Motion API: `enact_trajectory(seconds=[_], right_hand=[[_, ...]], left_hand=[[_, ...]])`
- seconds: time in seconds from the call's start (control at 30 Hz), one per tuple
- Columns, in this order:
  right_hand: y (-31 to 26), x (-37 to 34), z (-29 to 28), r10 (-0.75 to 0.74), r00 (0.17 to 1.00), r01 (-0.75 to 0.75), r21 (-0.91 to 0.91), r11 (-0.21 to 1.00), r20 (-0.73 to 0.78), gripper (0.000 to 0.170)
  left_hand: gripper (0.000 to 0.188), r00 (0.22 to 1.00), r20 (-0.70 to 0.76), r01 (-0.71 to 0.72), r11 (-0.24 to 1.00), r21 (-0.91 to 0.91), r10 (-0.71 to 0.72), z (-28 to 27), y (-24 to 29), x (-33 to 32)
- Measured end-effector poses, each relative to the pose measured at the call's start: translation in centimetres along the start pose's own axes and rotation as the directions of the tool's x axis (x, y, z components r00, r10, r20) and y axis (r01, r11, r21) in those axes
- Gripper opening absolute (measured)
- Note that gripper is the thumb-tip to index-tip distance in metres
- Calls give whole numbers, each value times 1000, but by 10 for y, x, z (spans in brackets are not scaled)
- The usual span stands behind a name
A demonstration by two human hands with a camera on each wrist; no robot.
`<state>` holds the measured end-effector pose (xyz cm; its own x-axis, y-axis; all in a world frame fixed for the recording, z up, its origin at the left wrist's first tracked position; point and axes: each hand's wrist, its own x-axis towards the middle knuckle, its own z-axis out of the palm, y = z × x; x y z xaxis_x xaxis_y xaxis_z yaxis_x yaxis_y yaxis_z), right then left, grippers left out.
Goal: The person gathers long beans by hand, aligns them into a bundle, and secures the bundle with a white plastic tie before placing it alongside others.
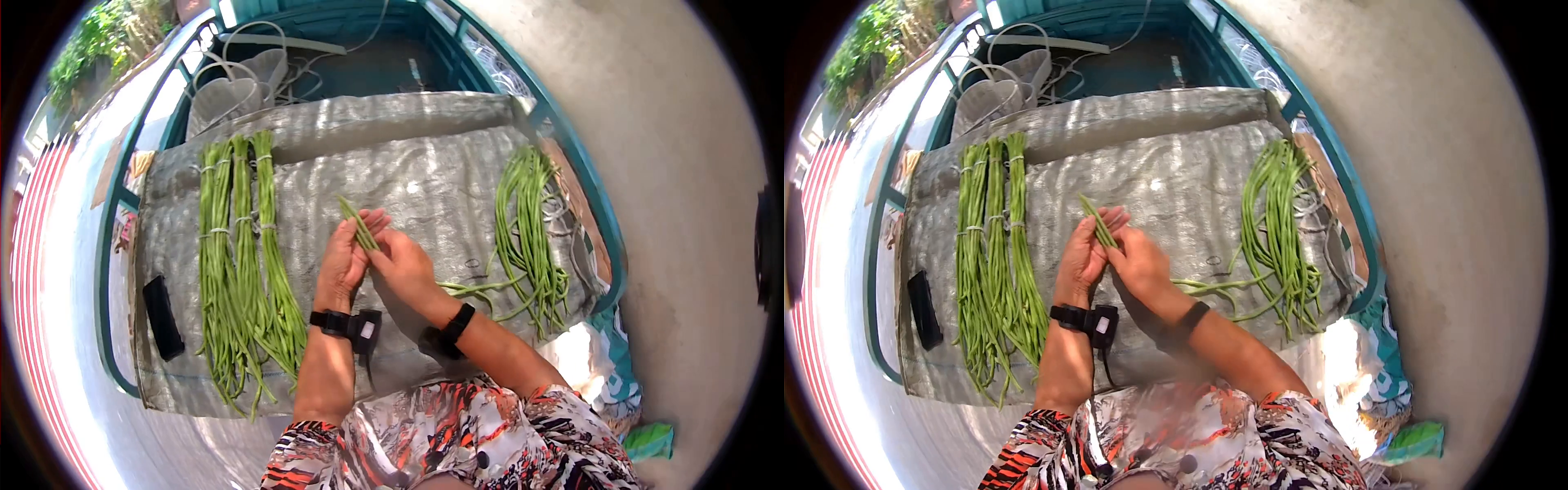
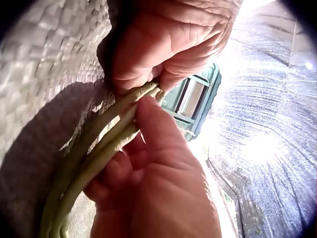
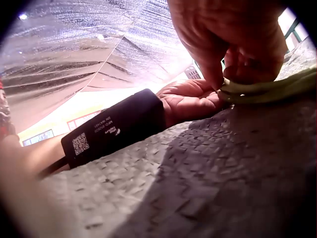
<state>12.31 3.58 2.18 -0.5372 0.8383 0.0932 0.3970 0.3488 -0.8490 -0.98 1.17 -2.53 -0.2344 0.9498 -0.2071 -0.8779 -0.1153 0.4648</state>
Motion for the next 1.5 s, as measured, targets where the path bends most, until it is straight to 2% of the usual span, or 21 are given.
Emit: enact_trajectory(seconds=[0.1,0.2,0.27,0.3,0.4,0.47,0.5,0.53,0.6,0.67,0.77,0.83,0.93,1.0,1.03,1.1,1.17,1.23,1.33,1.4,1.5], right_hand=[[4,-7,-1,27,995,-40,-132,990,-98,24],[5,-15,-2,56,996,-62,-82,995,-67,21],[17,-16,9,-84,990,71,-117,991,-112,24],[18,-15,10,-62,996,54,-133,990,-61,25],[15,-17,15,6,998,-15,-158,987,-61,27],[22,-18,20,-88,988,72,-125,990,-129,27],[16,-23,13,-90,991,75,-138,988,-103,26],[21,-25,17,-146,971,127,-110,986,-191,20],[30,-27,23,-327,919,242,-337,910,-222,14],[34,-28,28,-396,853,170,-538,826,-339,7],[27,-26,9,-183,979,77,-656,751,-95,16],[32,-27,-6,-48,993,102,-614,783,103,18],[47,-42,-38,-90,988,-2,-594,804,-126,15],[55,-60,-68,-348,791,72,-488,870,-504,10],[53,-64,-88,-398,736,59,-533,844,-548,9],[54,-65,-128,-148,797,-133,-408,903,-586,10],[44,-72,-169,-210,695,-308,-548,778,-688,13],[54,-81,-202,-310,516,-425,-553,717,-799,17],[58,-87,-233,-232,399,-638,-451,625,-887,26],[50,-78,-238,-265,402,-626,-475,619,-876,15],[47,-54,-223,-186,616,-413,-516,751,-765,18]], left_hand=[[26,1000,-21,-5,1000,-2,5,-3,0,2],[29,1000,24,1,1000,0,-1,-9,0,2],[29,1000,24,11,999,31,-11,-26,2,9],[29,997,53,47,999,19,-48,-37,6,13],[26,995,-99,23,996,83,-15,-26,10,10],[21,956,270,130,990,-49,-112,-30,11,12],[19,997,40,75,996,-53,-72,-16,10,8],[18,990,98,116,988,-104,-106,-28,14,14],[16,974,178,174,965,-194,-140,-36,17,18],[16,981,145,143,986,-84,-130,-23,18,13],[27,971,134,207,976,-74,-196,-26,19,19],[33,983,22,185,979,-84,-184,-15,25,16],[34,969,119,230,967,-112,-217,-37,34,27],[34,966,124,237,970,-61,-228,-36,34,27],[34,964,125,240,970,-34,-234,-36,34,27],[32,968,132,220,975,-26,-215,-35,32,27],[29,975,134,180,984,-3,-178,-33,30,26],[28,979,83,186,982,22,-187,-24,22,19],[19,982,112,157,988,-12,-154,-32,22,21],[20,985,79,159,981,-115,-151,-27,18,16],[20,994,30,112,983,-145,-109,-22,11,14]])
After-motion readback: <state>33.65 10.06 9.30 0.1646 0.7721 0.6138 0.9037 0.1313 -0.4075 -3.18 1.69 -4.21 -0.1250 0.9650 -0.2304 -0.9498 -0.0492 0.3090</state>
